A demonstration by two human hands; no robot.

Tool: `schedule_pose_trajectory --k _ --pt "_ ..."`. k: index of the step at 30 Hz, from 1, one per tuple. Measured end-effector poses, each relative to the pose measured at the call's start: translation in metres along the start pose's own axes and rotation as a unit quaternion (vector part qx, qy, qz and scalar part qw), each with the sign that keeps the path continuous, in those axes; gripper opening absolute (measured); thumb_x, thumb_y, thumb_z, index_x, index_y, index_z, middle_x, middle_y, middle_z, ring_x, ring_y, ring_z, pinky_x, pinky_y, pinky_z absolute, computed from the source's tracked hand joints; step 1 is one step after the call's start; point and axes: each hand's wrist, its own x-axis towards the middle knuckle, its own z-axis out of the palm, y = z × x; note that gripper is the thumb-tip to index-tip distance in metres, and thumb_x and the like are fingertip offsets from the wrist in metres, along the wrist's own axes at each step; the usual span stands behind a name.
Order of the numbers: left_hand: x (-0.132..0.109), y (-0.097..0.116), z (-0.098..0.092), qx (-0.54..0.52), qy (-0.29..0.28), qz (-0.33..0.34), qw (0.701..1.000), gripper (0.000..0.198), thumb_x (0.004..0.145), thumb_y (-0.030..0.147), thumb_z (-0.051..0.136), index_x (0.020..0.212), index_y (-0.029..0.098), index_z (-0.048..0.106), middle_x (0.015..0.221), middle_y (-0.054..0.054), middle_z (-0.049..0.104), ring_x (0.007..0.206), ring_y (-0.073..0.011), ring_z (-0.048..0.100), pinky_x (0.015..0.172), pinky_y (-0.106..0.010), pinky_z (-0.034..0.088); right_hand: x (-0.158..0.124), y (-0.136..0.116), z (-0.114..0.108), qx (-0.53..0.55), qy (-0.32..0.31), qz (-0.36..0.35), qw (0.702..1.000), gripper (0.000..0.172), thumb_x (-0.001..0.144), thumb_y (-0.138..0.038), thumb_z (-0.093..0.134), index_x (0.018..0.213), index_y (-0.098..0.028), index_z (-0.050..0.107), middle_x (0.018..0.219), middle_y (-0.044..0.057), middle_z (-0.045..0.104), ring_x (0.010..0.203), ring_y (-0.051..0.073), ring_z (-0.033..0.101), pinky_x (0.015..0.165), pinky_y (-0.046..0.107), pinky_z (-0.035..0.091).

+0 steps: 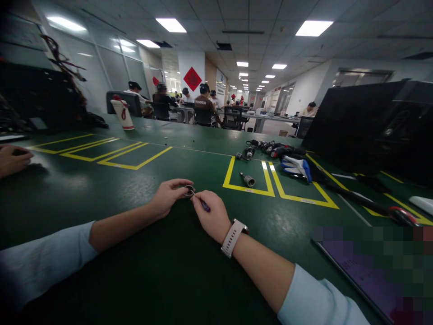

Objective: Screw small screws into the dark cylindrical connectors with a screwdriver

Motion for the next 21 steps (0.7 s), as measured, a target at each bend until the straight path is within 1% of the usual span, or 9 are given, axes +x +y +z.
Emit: schedule_pose_trajectory --k 4,11,14,15,17,19,21 --pt "0.0007 -0.0020 0.0003 0.016 0.003 0.009 1.000 0.024 0.062 0.016 0.062 0.085 0.011 0.067 0.073 -0.005 0.069 0.070 -0.0161 0.065 0.076 -0.034 0.053 -0.0006 -0.0024 0.0001 -0.017 0.001 -0.009 1.000 0.017 0.084 -0.019 0.045 0.074 -0.018 0.059 0.074 0.004 0.060 0.071 0.016 0.054 0.067 0.028 0.041" --pt "-0.0017 -0.0012 0.0013 0.009 0.001 0.018 1.000 0.023 0.063 0.017 0.061 0.085 0.011 0.067 0.074 -0.005 0.069 0.070 -0.0160 0.065 0.077 -0.035 0.053 -0.0024 -0.0055 0.0012 -0.050 -0.008 -0.030 0.998 0.017 0.084 -0.018 0.044 0.074 -0.018 0.059 0.074 0.004 0.059 0.070 0.016 0.053 0.066 0.028 0.040" --pt "-0.0003 -0.0031 0.0004 0.021 0.002 0.025 0.999 0.022 0.064 0.016 0.061 0.085 0.011 0.066 0.074 -0.005 0.069 0.070 -0.0162 0.065 0.077 -0.035 0.053 -0.0034 -0.0061 -0.0005 -0.037 0.017 -0.023 0.999 0.018 0.083 -0.020 0.045 0.071 -0.017 0.059 0.071 0.004 0.059 0.069 0.016 0.053 0.066 0.028 0.039" --pt "0.0003 -0.0036 0.0001 0.027 0.004 0.024 0.999 0.022 0.064 0.015 0.061 0.085 0.012 0.066 0.074 -0.004 0.069 0.070 -0.0162 0.065 0.077 -0.035 0.053 -0.0034 -0.0060 -0.0016 -0.025 0.038 -0.008 0.999 0.020 0.082 -0.021 0.045 0.067 -0.017 0.058 0.067 0.003 0.057 0.066 0.015 0.052 0.064 0.028 0.038" --pt "0.0012 -0.0036 -0.0003 0.038 0.009 0.016 0.999 0.024 0.063 0.014 0.062 0.086 0.012 0.066 0.075 -0.004 0.069 0.071 -0.0162 0.065 0.078 -0.034 0.052 -0.0026 -0.0046 -0.0044 0.013 0.088 0.049 0.995 0.028 0.082 -0.025 0.044 0.057 -0.018 0.053 0.055 -0.001 0.051 0.057 0.013 0.049 0.058 0.026 0.036" --pt "0.0012 -0.0023 -0.0002 0.038 0.015 0.001 0.999 0.025 0.062 0.012 0.062 0.087 0.012 0.066 0.075 -0.004 0.068 0.073 -0.0167 0.065 0.079 -0.034 0.052 -0.0007 -0.0012 -0.0071 0.056 0.133 0.123 0.982 0.034 0.082 -0.027 0.041 0.050 -0.019 0.047 0.046 -0.004 0.042 0.048 0.012 0.043 0.051 0.026 0.032" --pt "0.0006 -0.0002 0.0003 0.029 0.020 -0.011 0.999 0.026 0.061 0.010 0.061 0.087 0.012 0.066 0.076 -0.004 0.068 0.074 -0.0172 0.065 0.078 -0.033 0.052 0.0018 0.0034 -0.0088 0.085 0.163 0.179 0.966 0.036 0.081 -0.028 0.041 0.047 -0.019 0.044 0.041 -0.005 0.036 0.043 0.011 0.039 0.047 0.025 0.030"
